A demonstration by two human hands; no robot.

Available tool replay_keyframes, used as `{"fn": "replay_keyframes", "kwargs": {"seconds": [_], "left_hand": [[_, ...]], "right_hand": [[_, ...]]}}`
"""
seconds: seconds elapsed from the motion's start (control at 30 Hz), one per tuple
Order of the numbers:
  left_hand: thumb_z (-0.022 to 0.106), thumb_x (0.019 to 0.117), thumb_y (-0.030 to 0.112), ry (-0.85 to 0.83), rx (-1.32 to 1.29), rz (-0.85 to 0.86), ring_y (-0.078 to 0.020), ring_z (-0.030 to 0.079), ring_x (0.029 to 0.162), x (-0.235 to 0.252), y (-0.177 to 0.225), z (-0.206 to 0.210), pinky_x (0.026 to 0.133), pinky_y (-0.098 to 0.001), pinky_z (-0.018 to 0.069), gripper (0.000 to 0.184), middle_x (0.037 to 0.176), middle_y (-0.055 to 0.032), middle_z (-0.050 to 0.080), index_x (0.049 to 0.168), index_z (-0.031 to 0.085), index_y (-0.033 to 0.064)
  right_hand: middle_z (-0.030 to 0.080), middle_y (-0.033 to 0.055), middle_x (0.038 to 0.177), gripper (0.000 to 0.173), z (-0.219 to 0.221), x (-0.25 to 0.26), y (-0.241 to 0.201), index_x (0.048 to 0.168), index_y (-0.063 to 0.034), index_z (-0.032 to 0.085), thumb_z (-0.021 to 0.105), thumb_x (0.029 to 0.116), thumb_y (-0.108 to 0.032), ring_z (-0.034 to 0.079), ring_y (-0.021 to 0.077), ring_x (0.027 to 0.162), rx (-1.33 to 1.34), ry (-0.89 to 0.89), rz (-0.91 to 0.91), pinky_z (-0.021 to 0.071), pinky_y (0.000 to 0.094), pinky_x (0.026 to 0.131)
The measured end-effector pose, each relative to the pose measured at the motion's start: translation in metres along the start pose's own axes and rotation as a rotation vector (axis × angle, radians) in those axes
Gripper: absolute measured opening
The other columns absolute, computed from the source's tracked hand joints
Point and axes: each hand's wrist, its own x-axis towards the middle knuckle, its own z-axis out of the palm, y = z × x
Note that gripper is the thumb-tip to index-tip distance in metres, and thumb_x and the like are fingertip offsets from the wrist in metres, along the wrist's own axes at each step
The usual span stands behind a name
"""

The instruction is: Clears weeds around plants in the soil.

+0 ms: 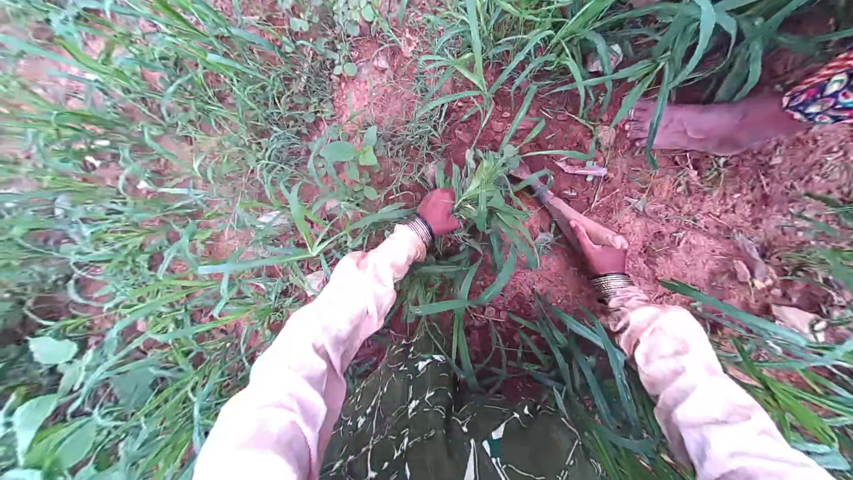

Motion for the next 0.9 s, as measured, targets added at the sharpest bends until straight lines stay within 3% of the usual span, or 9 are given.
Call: {"fn": "replay_keyframes", "kwargs": {"seconds": [0.1,0.23,0.3,0.33,0.4,0.5,0.6,0.83,0.9], "left_hand": [[0.075,0.0914,0.014,0.223,0.239,0.039,-0.0461,0.049,0.137,0.023,-0.013,-0.03,0.107,-0.0637,0.0429,0.038,0.142,-0.027,0.057,0.121,0.068,-0.0089],[0.074,0.0901,0.018,0.376,0.197,-0.099,-0.0437,0.008,0.158,0.086,-0.014,-0.07,0.12,-0.0681,0.0186,0.051,0.168,-0.022,0.025,0.133,0.063,-0.0069],[0.071,0.0922,0.012,0.395,0.036,-0.219,-0.0414,0.017,0.158,0.103,-0.013,-0.074,0.123,-0.0625,0.0229,0.07,0.169,-0.0223,0.02,0.152,0.04,-0.0068],[0.07,0.0929,0.009,0.419,-0.027,-0.275,-0.0441,0.029,0.153,0.108,-0.01,-0.074,0.12,-0.0633,0.0304,0.079,0.166,-0.0256,0.026,0.159,0.027,-0.0044],[0.068,0.0953,0.01,0.454,-0.053,-0.375,-0.0504,0.044,0.142,0.112,-0.002,-0.074,0.112,-0.0662,0.0388,0.083,0.156,-0.0326,0.04,0.161,0.019,-0.0035],[0.064,0.1002,0.016,0.315,0.093,-0.442,-0.0515,0.047,0.139,0.109,0.019,-0.083,0.112,-0.0664,0.0384,0.059,0.146,-0.0367,0.049,0.146,0.042,-0.0134],[0.063,0.0997,0.018,0.224,0.146,-0.413,-0.0502,0.05,0.136,0.11,0.04,-0.087,0.109,-0.068,0.0398,0.049,0.142,-0.0352,0.053,0.136,0.054,-0.0128],[0.063,0.0993,0.015,0.221,-0.016,-0.238,-0.048,0.052,0.135,0.094,0.053,-0.083,0.111,-0.0626,0.0407,0.046,0.138,-0.037,0.055,0.133,0.054,-0.0158],[0.069,0.0966,0.013,0.119,-0.073,-0.097,-0.0473,0.056,0.13,0.075,0.056,-0.047,0.11,-0.0613,0.0427,0.044,0.132,-0.0363,0.059,0.129,0.058,-0.0146]], "right_hand": [[0.07,0.0327,0.112,0.052,0.0,-0.003,-0.001,0.116,0.0144,0.068,0.071,0.0943,-0.032,0.069,0.0364,0.108,-0.019,0.01,0.021,0.0488,0.0503,0.102],[0.071,0.0301,0.113,0.05,-0.001,-0.002,-0.002,0.117,0.0127,0.068,0.072,0.094,-0.031,0.07,0.0337,0.109,0.001,0.025,0.026,0.0494,0.0473,0.103],[0.072,0.0273,0.111,0.051,0.002,-0.001,-0.003,0.115,0.013,0.069,0.073,0.0916,-0.033,0.072,0.0269,0.106,0.015,0.043,0.037,0.0515,0.0389,0.102],[0.073,0.0255,0.108,0.052,0.003,0.0,-0.001,0.113,0.0128,0.069,0.074,0.0895,-0.034,0.072,0.0232,0.102,0.023,0.06,0.034,0.0532,0.0355,0.099],[0.072,0.0289,0.106,0.052,0.002,-0.001,0.0,0.111,0.014,0.069,0.074,0.0902,-0.033,0.072,0.0283,0.1,0.02,0.069,0.016,0.0528,0.0425,0.097],[0.072,0.0292,0.107,0.05,0.001,-0.004,-0.001,0.113,0.0129,0.069,0.073,0.092,-0.033,0.072,0.0317,0.101,0.01,0.057,0.013,0.0519,0.0467,0.098],[0.072,0.0292,0.107,0.052,0.001,-0.002,-0.001,0.113,0.0127,0.069,0.074,0.0913,-0.034,0.072,0.0323,0.101,0.006,0.065,0.013,0.0521,0.0471,0.098],[0.072,0.0297,0.106,0.052,-0.002,0.005,-0.001,0.112,0.0145,0.069,0.074,0.0905,-0.032,0.072,0.0313,0.102,0.032,0.09,-0.014,0.0518,0.0457,0.097],[0.072,0.03,0.108,0.052,-0.002,0.004,0.002,0.113,0.0139,0.069,0.073,0.0913,-0.033,0.071,0.0329,0.104,0.025,0.07,-0.004,0.0508,0.0469,0.099]]}}
